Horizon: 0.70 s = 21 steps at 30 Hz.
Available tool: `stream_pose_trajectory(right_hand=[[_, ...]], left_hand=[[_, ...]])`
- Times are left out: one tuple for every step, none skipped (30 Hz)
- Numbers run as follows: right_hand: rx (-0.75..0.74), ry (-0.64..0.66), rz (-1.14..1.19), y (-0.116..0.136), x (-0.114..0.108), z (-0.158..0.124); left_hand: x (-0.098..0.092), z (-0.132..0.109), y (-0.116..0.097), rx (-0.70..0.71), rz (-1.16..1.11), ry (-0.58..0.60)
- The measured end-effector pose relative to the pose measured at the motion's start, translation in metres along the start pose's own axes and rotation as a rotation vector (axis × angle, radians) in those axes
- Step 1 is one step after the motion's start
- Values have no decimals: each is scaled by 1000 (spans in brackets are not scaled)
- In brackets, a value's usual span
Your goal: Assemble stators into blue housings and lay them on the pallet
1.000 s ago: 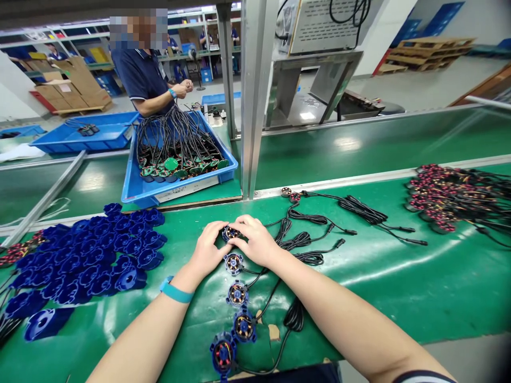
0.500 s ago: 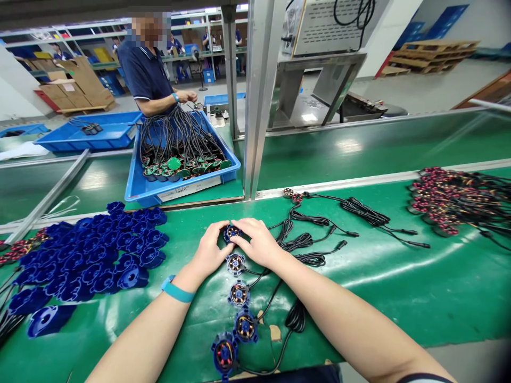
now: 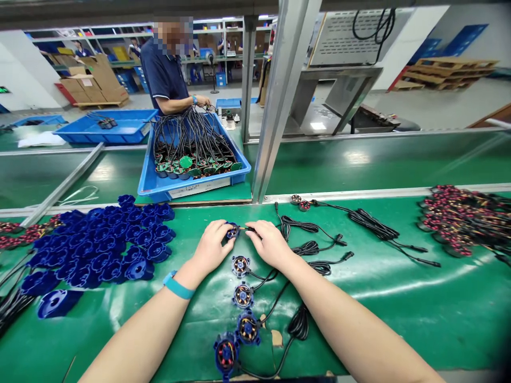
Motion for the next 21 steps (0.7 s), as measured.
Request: stream_pose_trajectory(right_hand=[[6,5,21,0,0,0],[13,16,44,1,0,0],[18,27,70,1,0,1],[22,36,95,2,-1,1],[25,42,116,3,-2,2],[31,44,133,4,-2,2],[40,43,142,4,-2,3],[54,41,144,3,-2,3],[71,40,140,2,-2,3],[87,41,135,1,-1,2],[99,41,127,0,0,2],[105,39,118,-1,1,1],[104,36,106,-1,1,1],[98,28,94,-1,1,1],[89,15,82,-1,1,1],[78,-1,75,-1,1,1],[67,-17,73,-1,1,1],[57,-31,77,-2,1,1],[52,-42,82,-2,1,2],[52,-51,85,-3,1,2],[59,-58,85,-4,1,2]], left_hand=[[0,0,0,-3,2,21],[0,1,0,-2,1,39],[0,1,-1,3,-4,46],[-1,1,-1,7,-9,39],[-2,1,0,12,-12,29],[-2,0,1,12,-14,22],[-1,0,2,7,-16,21],[1,-1,3,-3,-22,24],[2,-2,4,-15,-32,27],[4,-2,5,-26,-43,27],[6,-3,5,-34,-54,26],[7,-4,4,-38,-63,24],[7,-5,3,-41,-65,22],[8,-5,2,-42,-63,24],[7,-6,1,-42,-60,25],[7,-6,-1,-40,-60,27],[6,-6,-2,-37,-64,29],[5,-6,-4,-30,-73,33],[4,-6,-6,-19,-84,40],[4,-5,-8,-3,-97,55],[3,-5,-11,16,-110,75]])
Point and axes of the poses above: each hand's wrist, its own z-axis towards the middle knuckle, its own x-axis out of the palm, y = z × x, the point moved 6 cm from there along z, towards the middle knuckle, and after that the axes turned 7 degrees about -y, right-handed, at the moved point
